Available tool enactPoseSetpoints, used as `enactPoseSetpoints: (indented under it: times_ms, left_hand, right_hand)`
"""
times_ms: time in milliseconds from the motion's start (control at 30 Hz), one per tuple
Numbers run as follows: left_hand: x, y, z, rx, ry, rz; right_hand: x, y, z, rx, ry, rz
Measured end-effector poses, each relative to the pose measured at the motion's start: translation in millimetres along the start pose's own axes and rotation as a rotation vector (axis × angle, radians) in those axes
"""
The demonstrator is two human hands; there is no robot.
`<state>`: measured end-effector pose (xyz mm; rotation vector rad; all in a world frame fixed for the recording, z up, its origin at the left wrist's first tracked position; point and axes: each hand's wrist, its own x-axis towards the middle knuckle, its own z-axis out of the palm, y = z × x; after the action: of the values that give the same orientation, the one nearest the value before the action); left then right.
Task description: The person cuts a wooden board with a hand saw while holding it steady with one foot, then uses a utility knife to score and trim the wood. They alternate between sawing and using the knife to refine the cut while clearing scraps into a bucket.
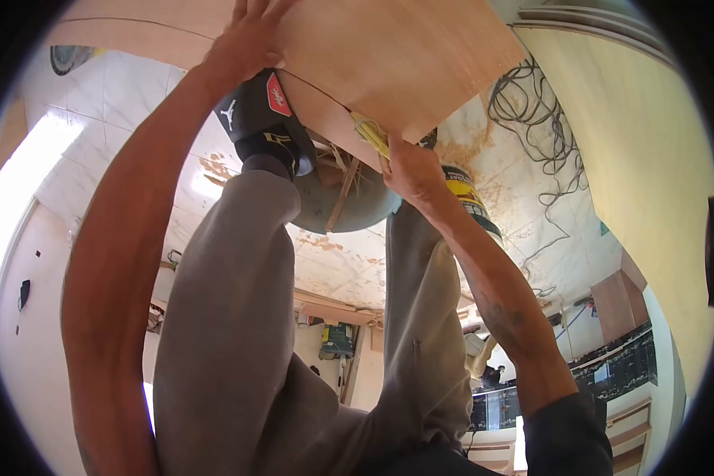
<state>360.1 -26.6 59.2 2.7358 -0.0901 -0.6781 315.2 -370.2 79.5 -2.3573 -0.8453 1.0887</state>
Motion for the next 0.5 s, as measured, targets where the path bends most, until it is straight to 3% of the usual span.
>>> enactPoseSetpoints:
  times_ms: [67, 133, 200, 233, 267, 333, 400, 467, 500]
  left_hand:
    - [-11, 15, 6, -0.010, -0.045, 0.038]
    - [-4, 5, -4, 0.027, -0.018, 0.059]
    - [5, 9, -14, -0.074, -0.052, -0.080]
    - [0, 14, -12, -0.138, -0.100, -0.149]
    - [-3, 14, -7, -0.087, -0.069, -0.071]
    - [-3, 4, -4, 0.032, 0.002, 0.090]
    - [2, 4, -9, 0.061, -0.029, 0.056]
    - [-4, 19, -5, 0.069, -0.076, 0.086]
    - [-6, 19, -7, 0.093, -0.090, 0.130]
  right_hand:
    - [-31, 3, -15, -0.081, -0.077, 0.060]
    - [-106, 14, -57, -0.031, -0.300, 0.290]
    - [-181, 18, -101, -0.048, -0.416, 0.403]
    - [-212, 15, -120, -0.036, -0.390, 0.414]
    - [-218, 8, -130, -0.038, -0.390, 0.420]
    - [-220, -2, -135, -0.032, -0.373, 0.425]
    - [-159, 8, -90, -0.078, -0.363, 0.344]
    - [-73, 34, -17, -0.097, -0.147, 0.050]
    - [-40, 25, 3, -0.041, -0.032, 0.026]
